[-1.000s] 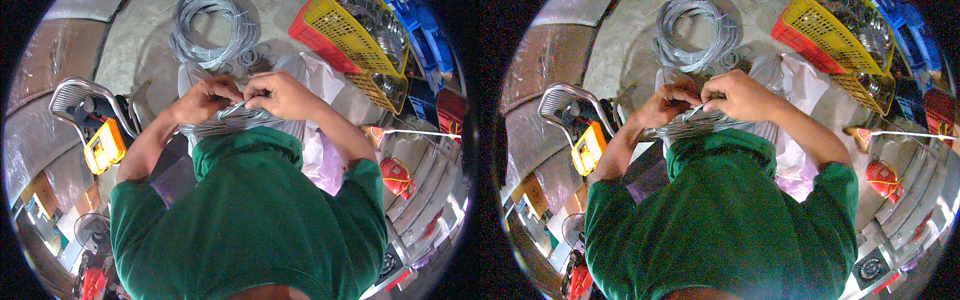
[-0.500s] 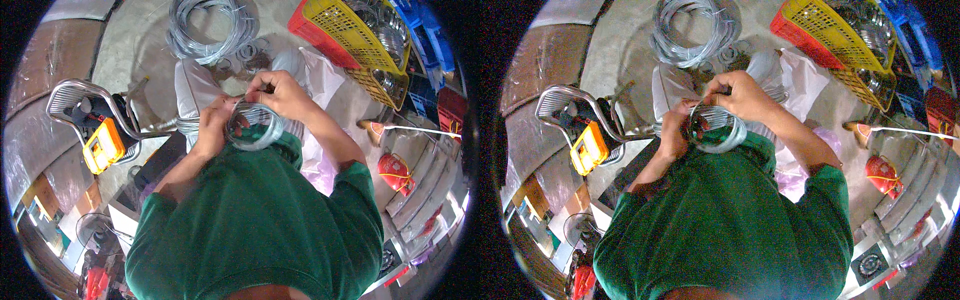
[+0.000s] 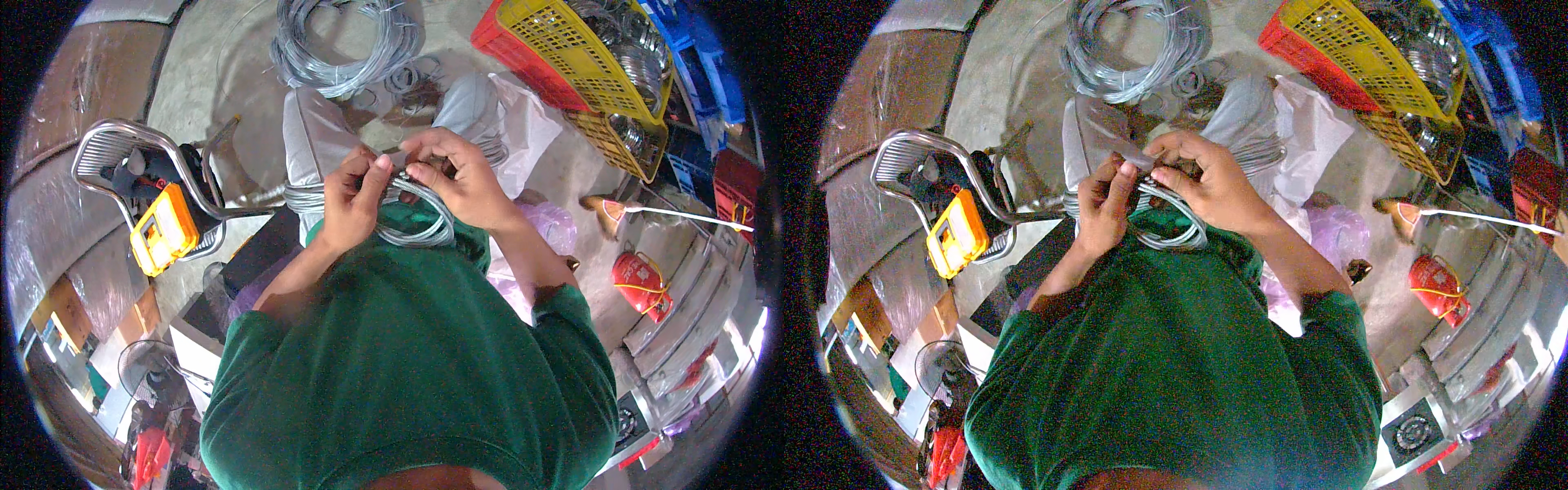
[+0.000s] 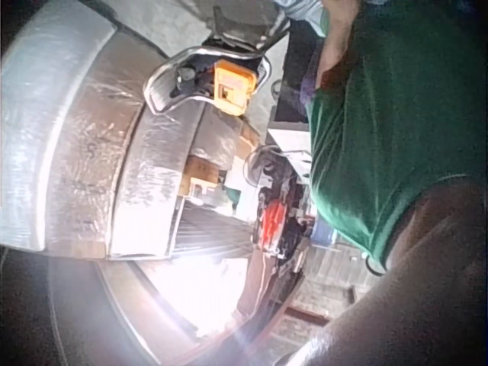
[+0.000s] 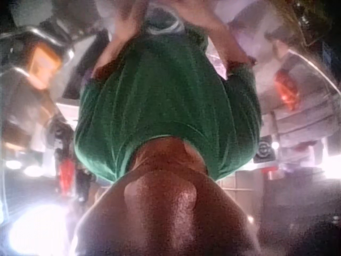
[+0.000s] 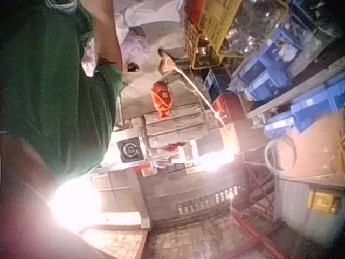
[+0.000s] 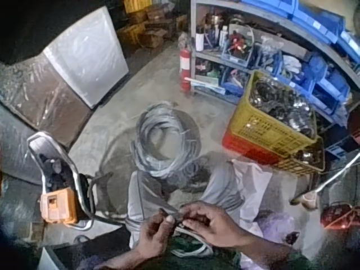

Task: The person coils a length of silver wire by hand into a circular bundle, repeatedly wrapping and adjusting the loops to form a neat coil. The person holds the wire with both hands, pulls it taut, and secures the coil shape.

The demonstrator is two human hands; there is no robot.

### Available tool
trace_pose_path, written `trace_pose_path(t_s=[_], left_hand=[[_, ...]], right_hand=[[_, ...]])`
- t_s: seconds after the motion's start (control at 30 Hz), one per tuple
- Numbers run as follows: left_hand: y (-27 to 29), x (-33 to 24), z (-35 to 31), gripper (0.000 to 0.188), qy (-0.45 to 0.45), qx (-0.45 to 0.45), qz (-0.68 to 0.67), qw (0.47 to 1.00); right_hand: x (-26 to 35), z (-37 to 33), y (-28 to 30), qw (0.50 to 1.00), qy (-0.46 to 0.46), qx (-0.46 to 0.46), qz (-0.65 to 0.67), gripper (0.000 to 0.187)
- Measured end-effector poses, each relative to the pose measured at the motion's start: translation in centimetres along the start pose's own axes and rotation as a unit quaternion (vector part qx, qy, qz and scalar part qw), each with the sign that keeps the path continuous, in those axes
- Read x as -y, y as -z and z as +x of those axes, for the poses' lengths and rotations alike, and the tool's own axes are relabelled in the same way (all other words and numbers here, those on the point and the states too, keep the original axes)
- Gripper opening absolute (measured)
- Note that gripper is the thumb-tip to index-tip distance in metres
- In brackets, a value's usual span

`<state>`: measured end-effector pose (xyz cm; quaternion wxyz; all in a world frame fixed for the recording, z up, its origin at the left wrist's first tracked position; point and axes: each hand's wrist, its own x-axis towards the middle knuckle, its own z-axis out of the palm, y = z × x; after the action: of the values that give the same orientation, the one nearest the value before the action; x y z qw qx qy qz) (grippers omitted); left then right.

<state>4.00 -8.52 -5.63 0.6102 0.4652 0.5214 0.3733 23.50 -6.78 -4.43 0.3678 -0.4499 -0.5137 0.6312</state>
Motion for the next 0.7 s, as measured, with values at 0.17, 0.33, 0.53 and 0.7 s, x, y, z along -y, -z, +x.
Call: trace_pose_path(t_s=[0.17,0.33,0.53,0.7], left_hand=[[0.5,-0.2,1.3,0.025,0.047,0.027,-0.017,0.998],[0.2,0.4,1.9,0.022,-0.021,0.027,0.016,0.999],[-0.1,1.3,1.6,0.022,-0.005,0.051,0.072,0.996],[0.5,1.6,1.2,0.023,-0.122,0.1,0.175,0.972]], right_hand=[[-0.7,0.2,1.4,0.963,0.149,0.042,-0.222,0.03],[-1.7,0.0,2.0,0.887,0.281,0.046,-0.364,0.03],[-0.8,0.8,2.7,0.788,0.362,0.086,-0.49,0.02],[-0.8,1.0,2.7,0.734,0.424,0.129,-0.514,0.022]])
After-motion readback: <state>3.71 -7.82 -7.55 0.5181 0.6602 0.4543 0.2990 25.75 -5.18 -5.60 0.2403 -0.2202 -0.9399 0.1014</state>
